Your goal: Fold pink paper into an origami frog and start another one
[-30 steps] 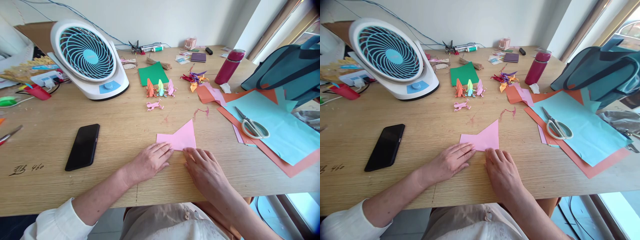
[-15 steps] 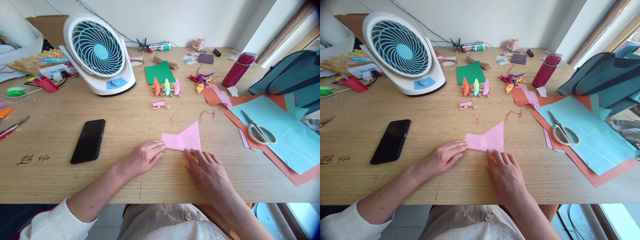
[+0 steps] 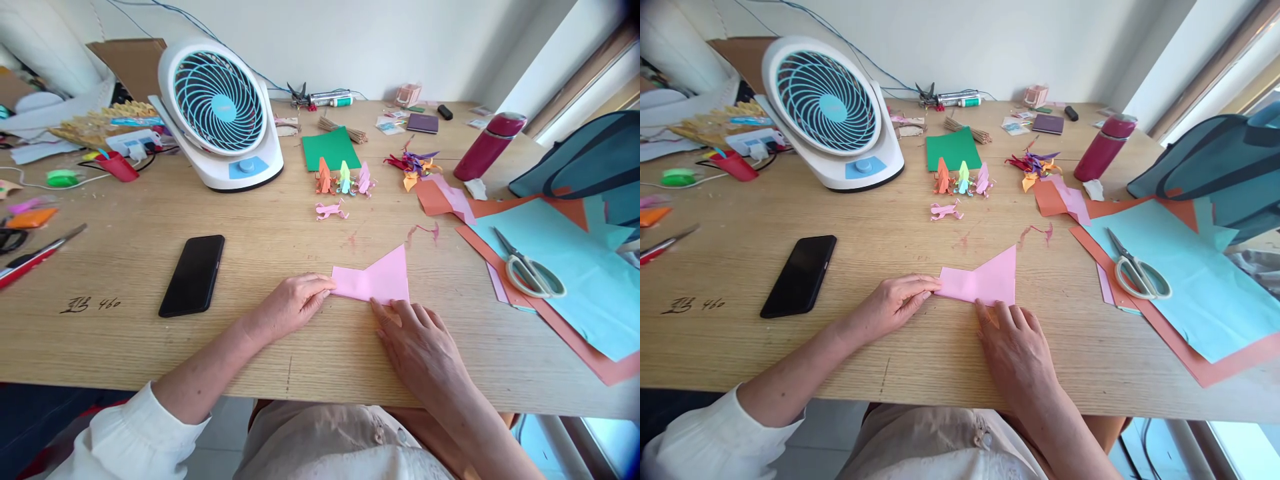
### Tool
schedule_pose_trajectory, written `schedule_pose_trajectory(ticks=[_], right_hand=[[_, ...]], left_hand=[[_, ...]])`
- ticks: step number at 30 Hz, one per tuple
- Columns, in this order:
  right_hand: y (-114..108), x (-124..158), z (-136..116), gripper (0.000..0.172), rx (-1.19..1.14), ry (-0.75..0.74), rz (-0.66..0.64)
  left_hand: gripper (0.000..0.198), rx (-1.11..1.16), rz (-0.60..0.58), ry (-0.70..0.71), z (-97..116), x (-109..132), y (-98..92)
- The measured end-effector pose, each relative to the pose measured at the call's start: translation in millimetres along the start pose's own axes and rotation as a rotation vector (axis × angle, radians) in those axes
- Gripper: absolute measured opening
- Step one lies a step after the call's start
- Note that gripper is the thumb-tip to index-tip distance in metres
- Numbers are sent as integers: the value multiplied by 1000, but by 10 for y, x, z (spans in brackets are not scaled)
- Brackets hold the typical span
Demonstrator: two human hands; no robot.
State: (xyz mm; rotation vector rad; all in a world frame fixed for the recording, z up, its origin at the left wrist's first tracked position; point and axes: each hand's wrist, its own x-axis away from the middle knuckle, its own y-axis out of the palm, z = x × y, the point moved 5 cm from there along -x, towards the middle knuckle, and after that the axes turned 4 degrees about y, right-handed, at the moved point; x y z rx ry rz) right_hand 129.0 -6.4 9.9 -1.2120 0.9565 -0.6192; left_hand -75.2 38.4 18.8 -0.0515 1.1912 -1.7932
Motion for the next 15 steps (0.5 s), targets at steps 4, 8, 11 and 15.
schedule_pose_trajectory(ticks=[4,8,11,15], right_hand=[[-13,-5,-3,38,11,0,-16],[-27,-38,-20,38,2,18,-31],[-12,-72,-55,34,-12,3,-17],[29,-97,-113,32,-13,-72,24]], left_hand=[[25,-53,-25,43,14,11,26],[26,-116,-57,58,20,22,49],[25,-131,-65,51,11,22,60],[24,-115,-64,42,4,15,61]])
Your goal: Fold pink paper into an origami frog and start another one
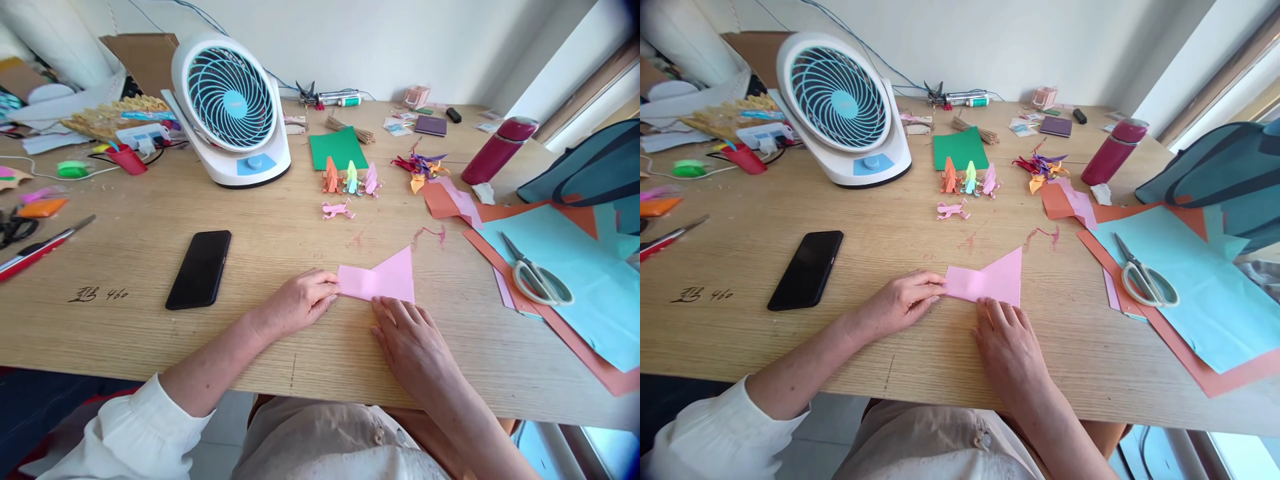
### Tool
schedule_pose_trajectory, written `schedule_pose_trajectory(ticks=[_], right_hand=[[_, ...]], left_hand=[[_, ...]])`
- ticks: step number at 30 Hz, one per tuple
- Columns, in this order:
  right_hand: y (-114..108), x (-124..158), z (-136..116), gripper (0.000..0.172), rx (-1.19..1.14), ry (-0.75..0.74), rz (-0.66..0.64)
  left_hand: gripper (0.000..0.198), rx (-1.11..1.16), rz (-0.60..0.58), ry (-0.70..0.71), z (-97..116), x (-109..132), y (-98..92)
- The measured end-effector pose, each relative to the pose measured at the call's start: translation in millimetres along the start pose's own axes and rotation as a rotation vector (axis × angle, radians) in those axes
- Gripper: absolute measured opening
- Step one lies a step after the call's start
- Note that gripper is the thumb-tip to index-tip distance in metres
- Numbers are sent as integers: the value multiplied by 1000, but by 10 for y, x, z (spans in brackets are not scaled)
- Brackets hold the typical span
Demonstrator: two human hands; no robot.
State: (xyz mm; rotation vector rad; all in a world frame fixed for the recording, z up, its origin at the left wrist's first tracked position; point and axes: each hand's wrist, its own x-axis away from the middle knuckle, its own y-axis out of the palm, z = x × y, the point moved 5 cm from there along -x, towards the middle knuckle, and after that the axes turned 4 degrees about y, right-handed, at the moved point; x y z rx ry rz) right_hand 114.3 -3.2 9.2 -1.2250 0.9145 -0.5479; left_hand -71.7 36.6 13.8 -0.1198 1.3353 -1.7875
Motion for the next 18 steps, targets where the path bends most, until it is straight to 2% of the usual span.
schedule_pose_trajectory(ticks=[3,6,10,13,18], right_hand=[[16,-6,-8,34,-1,-15,5],[13,-12,-5,35,-18,0,-10],[3,-18,-12,35,-20,2,-6],[7,-18,-13,35,-18,-8,-1],[15,-14,-9,36,-15,-11,-13]], left_hand=[[24,38,8,-22,-13,-2,-9],[25,101,65,-84,-55,-17,-36],[26,152,138,-331,-201,-93,-34],[27,189,68,-482,-282,-195,47],[33,113,-24,-552,-314,-295,128]])
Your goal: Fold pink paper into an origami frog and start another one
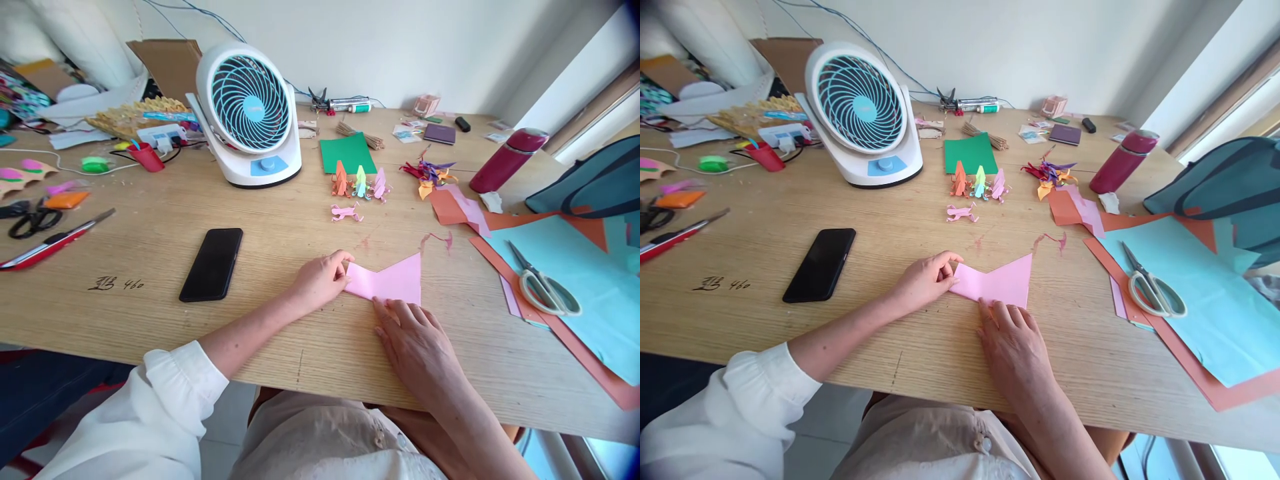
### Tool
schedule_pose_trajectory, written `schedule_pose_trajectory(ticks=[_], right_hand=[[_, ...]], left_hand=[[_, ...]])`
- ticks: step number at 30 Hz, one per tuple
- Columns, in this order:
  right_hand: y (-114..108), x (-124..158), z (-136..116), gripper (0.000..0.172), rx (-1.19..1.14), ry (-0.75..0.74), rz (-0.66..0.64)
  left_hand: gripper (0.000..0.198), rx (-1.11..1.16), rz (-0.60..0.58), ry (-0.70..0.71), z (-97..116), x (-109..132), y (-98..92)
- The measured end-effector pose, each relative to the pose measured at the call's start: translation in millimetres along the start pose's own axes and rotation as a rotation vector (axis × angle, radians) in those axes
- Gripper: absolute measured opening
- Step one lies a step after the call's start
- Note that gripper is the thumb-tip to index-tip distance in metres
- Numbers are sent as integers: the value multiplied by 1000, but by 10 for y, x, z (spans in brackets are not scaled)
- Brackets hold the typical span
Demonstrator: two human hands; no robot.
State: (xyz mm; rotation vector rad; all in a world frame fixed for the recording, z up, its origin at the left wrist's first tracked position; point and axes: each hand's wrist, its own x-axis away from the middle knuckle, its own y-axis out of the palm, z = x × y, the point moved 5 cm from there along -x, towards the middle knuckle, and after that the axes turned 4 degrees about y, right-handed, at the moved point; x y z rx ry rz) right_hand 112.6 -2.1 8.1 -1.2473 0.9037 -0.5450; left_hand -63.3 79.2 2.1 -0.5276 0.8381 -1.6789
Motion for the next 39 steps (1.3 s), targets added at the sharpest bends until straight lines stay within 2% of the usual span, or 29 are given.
schedule_pose_trajectory(ticks=[15,21,24,26,28,32,34,39], right_hand=[[12,-25,9,41,24,41,-101],[10,-51,-1,39,40,20,-88],[7,-59,0,39,53,2,-77],[1,-67,6,39,54,-11,-74],[-12,-78,15,37,36,-21,-77],[-48,-109,42,34,-33,-32,-105],[-53,-122,67,33,-70,-44,-126],[-15,-141,183,36,-158,-129,-154]], left_hand=[[35,-88,19,54,15,37,8],[26,-77,9,113,-14,35,-2],[22,-65,45,151,-7,44,-11],[17,-60,91,213,17,62,-32],[16,-89,114,353,79,97,-50],[25,-211,-2,684,204,210,-5],[29,-273,-59,744,211,235,23],[33,-351,-148,790,183,196,66]])
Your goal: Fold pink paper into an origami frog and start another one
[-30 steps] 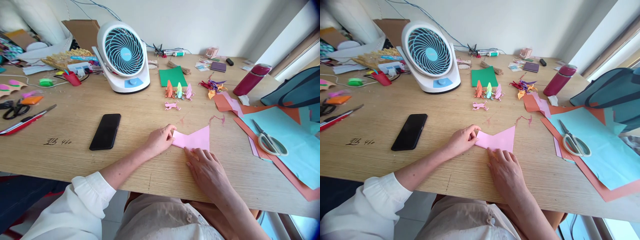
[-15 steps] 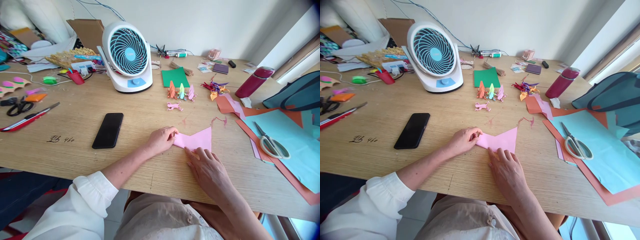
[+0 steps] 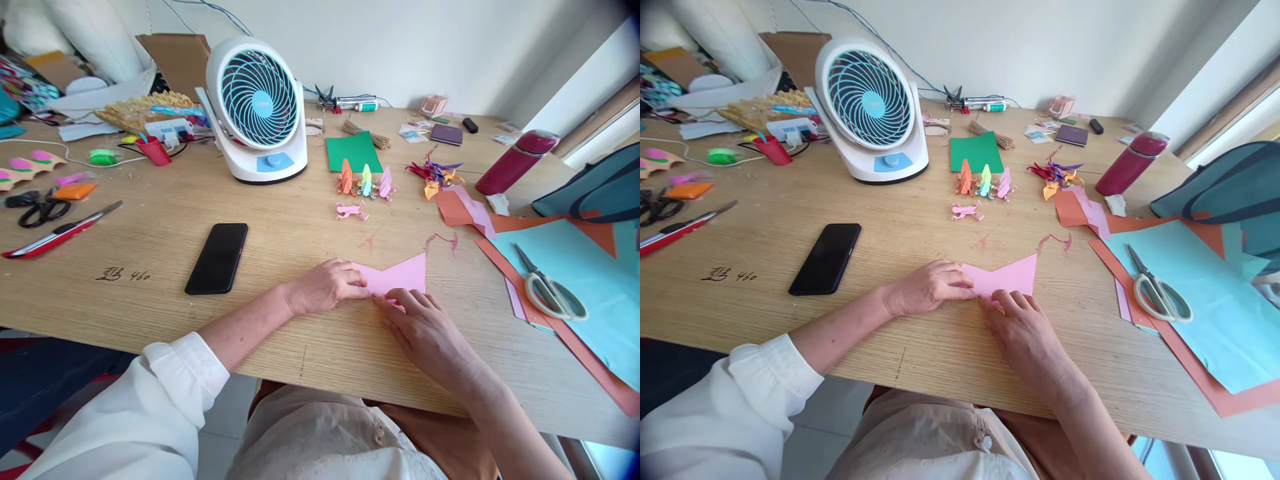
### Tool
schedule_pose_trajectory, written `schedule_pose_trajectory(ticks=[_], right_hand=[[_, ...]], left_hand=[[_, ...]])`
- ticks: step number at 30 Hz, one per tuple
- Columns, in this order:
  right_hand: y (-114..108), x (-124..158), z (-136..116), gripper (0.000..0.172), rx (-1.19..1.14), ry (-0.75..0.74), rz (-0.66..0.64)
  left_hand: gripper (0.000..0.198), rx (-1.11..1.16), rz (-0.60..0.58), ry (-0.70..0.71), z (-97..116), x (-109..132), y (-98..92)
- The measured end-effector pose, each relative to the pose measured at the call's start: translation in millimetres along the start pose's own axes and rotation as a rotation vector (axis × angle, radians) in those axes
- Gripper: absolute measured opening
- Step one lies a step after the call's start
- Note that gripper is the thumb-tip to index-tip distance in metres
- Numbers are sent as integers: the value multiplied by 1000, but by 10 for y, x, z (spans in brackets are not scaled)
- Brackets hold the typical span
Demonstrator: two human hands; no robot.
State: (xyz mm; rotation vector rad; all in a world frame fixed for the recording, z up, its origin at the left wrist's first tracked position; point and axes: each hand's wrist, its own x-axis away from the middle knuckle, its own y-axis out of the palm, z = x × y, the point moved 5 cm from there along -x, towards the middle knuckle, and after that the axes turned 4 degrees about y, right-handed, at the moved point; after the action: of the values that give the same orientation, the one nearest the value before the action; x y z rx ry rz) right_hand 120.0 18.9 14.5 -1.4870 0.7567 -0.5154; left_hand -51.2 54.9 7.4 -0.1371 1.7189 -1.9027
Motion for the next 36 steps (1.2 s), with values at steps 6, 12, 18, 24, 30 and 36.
schedule_pose_trajectory(ticks=[6,12,18,24,30,36], right_hand=[[23,32,189,37,-62,-84,54],[-47,-16,170,31,-52,-73,131],[-86,-58,-12,37,-162,-118,151],[-41,0,25,42,-175,-141,151],[0,28,14,42,-115,-161,118],[-7,14,-8,40,-65,-167,97]], left_hand=[[43,22,-37,51,-18,-54,-5],[33,148,44,34,19,-97,-9],[33,281,74,-29,-48,-85,-14],[37,343,86,-41,-85,-46,-32],[34,358,66,-30,-86,-10,-19],[32,355,102,-8,-79,-2,-43]])
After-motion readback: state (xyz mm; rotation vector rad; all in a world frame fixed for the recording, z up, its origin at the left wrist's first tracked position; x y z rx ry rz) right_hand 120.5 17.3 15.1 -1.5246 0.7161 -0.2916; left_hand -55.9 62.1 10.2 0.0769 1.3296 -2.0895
